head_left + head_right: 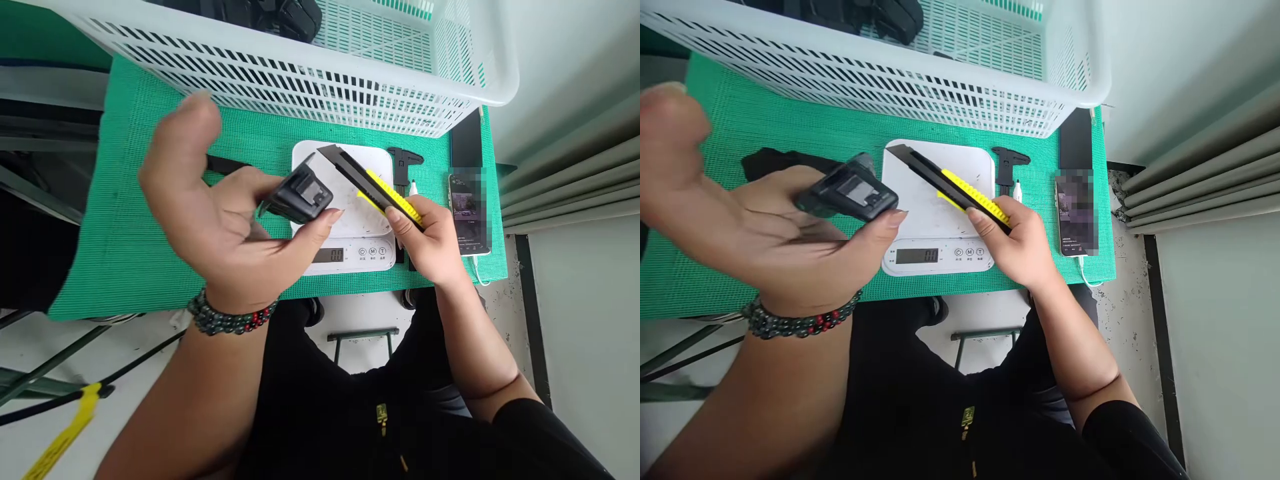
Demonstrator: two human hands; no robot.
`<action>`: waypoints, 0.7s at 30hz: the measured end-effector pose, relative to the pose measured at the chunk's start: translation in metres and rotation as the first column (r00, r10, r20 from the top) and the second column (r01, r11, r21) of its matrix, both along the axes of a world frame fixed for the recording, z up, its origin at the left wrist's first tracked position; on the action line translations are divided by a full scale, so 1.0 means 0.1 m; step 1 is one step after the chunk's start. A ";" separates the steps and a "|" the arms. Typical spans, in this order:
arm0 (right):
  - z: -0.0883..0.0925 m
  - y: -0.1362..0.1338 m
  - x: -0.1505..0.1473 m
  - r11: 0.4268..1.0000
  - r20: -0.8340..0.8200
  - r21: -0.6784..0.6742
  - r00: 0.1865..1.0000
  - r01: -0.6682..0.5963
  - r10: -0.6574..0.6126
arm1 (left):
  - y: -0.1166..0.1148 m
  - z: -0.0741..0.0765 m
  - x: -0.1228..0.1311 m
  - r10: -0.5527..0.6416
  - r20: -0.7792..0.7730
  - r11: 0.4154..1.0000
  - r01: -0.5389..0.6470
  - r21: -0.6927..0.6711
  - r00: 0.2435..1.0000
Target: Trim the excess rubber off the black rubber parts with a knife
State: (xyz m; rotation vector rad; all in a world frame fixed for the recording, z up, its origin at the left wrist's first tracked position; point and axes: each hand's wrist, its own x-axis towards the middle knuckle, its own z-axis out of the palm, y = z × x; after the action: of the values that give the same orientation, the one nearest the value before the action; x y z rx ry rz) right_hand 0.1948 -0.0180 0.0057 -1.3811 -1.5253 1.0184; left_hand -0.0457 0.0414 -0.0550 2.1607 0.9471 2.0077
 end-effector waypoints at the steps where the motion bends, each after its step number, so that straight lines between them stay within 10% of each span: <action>1: 0.01 0.00 -0.01 1.000 -0.018 -0.001 1.000 -0.009 0.009 | 0.04 0.01 0.00 -0.003 -0.050 0.997 -0.001 -0.081 0.999; 9: 0.01 -0.03 -0.04 1.000 -0.115 0.021 0.993 -0.021 0.023 | 0.51 -0.41 -0.16 -0.101 0.099 0.994 0.105 -0.039 0.990; 17: 0.00 -0.05 -0.04 0.999 -0.187 0.045 0.982 -0.029 0.037 | 0.11 -0.05 0.00 -0.240 0.168 0.922 0.278 -0.269 0.956; 21: -0.03 -0.06 -0.03 0.999 -0.214 0.048 0.976 -0.026 0.036 | 0.12 -0.11 -0.04 -0.249 0.176 0.901 0.294 -0.319 0.952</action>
State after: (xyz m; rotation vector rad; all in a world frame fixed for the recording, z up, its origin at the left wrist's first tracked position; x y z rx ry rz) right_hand 0.1919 -0.0241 0.0030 -1.1783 -1.4041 1.1088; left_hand -0.0493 0.0538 -0.0662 1.8343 0.8457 1.6852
